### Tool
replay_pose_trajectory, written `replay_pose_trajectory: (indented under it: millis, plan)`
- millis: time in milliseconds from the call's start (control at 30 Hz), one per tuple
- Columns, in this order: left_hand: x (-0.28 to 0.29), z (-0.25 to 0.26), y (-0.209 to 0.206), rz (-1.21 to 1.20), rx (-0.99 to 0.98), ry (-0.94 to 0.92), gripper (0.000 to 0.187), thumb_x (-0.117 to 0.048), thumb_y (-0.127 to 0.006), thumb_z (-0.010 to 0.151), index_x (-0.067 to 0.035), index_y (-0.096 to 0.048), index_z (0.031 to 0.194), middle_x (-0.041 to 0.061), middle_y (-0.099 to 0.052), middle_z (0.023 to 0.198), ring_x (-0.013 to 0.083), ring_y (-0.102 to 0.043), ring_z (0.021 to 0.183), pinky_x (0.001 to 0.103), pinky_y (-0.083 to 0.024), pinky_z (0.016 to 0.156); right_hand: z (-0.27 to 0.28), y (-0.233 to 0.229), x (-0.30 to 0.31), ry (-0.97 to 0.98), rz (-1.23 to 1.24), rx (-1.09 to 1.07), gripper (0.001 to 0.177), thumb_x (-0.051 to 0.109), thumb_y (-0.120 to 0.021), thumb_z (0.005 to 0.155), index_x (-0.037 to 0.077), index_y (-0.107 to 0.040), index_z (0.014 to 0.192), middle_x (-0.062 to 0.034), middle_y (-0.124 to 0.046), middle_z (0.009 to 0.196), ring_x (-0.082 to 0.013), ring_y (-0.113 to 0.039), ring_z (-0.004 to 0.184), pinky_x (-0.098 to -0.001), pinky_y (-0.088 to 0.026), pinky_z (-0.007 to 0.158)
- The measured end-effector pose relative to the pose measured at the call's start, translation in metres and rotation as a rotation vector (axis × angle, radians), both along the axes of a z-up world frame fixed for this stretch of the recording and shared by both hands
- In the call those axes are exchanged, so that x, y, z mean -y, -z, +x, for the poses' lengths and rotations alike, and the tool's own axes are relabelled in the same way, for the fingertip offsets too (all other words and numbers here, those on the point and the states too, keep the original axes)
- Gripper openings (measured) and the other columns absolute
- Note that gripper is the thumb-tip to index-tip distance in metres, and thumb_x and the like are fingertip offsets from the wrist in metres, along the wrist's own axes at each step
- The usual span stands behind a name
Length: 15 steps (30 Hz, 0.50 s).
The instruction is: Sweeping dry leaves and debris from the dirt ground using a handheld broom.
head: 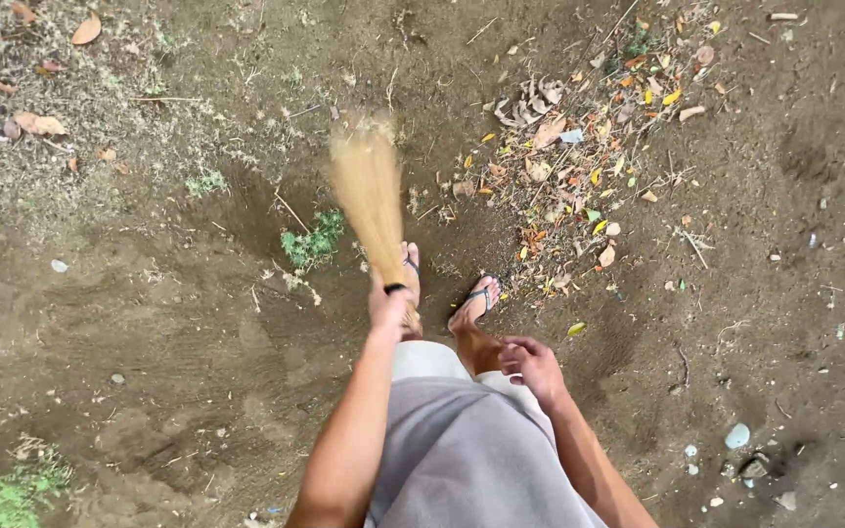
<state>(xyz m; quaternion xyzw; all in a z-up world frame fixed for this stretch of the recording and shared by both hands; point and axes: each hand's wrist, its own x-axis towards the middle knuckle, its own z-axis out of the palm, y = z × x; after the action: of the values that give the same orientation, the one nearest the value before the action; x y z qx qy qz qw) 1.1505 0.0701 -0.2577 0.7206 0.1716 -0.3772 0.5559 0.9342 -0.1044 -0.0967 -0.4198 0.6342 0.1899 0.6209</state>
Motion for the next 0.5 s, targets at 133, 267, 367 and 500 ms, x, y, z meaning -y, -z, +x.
replay_pose_trajectory:
  millis: [133, 267, 367, 500]
  plan:
    - [0.037, 0.081, -0.002, 0.256, -0.324, -0.097, 0.081, -0.005, -0.070, 0.076, -0.015, -0.043, 0.151, 0.017, -0.070, 0.099, 0.0304, -0.070, 0.069, 0.045, -0.055, 0.049, 0.004, 0.002, -0.002, 0.011, -0.026, -0.013, 0.034, 0.016, -0.052, 0.097, 0.006, -0.067, 0.126, -0.0083, -0.074, 0.095, -0.0163, -0.067, 0.073, -0.0314, -0.054, 0.062]
    - [0.027, 0.093, -0.018, 0.524, -0.241, 0.416, 0.077, -0.042, -0.067, 0.091, -0.026, -0.032, 0.158, 0.020, -0.069, 0.109, 0.0351, -0.069, 0.094, 0.047, -0.057, 0.079, 0.004, 0.008, -0.012, 0.037, 0.018, -0.038, 0.036, 0.013, -0.051, 0.096, 0.006, -0.066, 0.128, -0.0089, -0.075, 0.095, -0.0174, -0.068, 0.072, -0.0316, -0.054, 0.062]
    - [0.018, 0.088, -0.048, 0.522, 0.003, 0.781, 0.094, -0.035, -0.071, 0.081, -0.036, -0.022, 0.161, 0.021, -0.071, 0.118, 0.0383, -0.070, 0.106, 0.046, -0.055, 0.092, 0.012, 0.013, -0.015, 0.066, 0.024, -0.040, 0.036, 0.015, -0.052, 0.097, 0.006, -0.065, 0.128, -0.0087, -0.076, 0.096, -0.0173, -0.069, 0.072, -0.0318, -0.055, 0.062]
    - [0.039, 0.074, -0.037, 0.735, -0.001, 0.762, 0.097, -0.023, -0.065, 0.084, -0.040, -0.016, 0.166, 0.022, -0.069, 0.122, 0.0400, -0.069, 0.112, 0.049, -0.054, 0.095, 0.018, 0.016, -0.009, 0.000, 0.033, -0.060, 0.034, 0.019, -0.053, 0.099, 0.007, -0.065, 0.129, -0.0097, -0.077, 0.098, -0.0168, -0.069, 0.073, -0.0317, -0.057, 0.063]
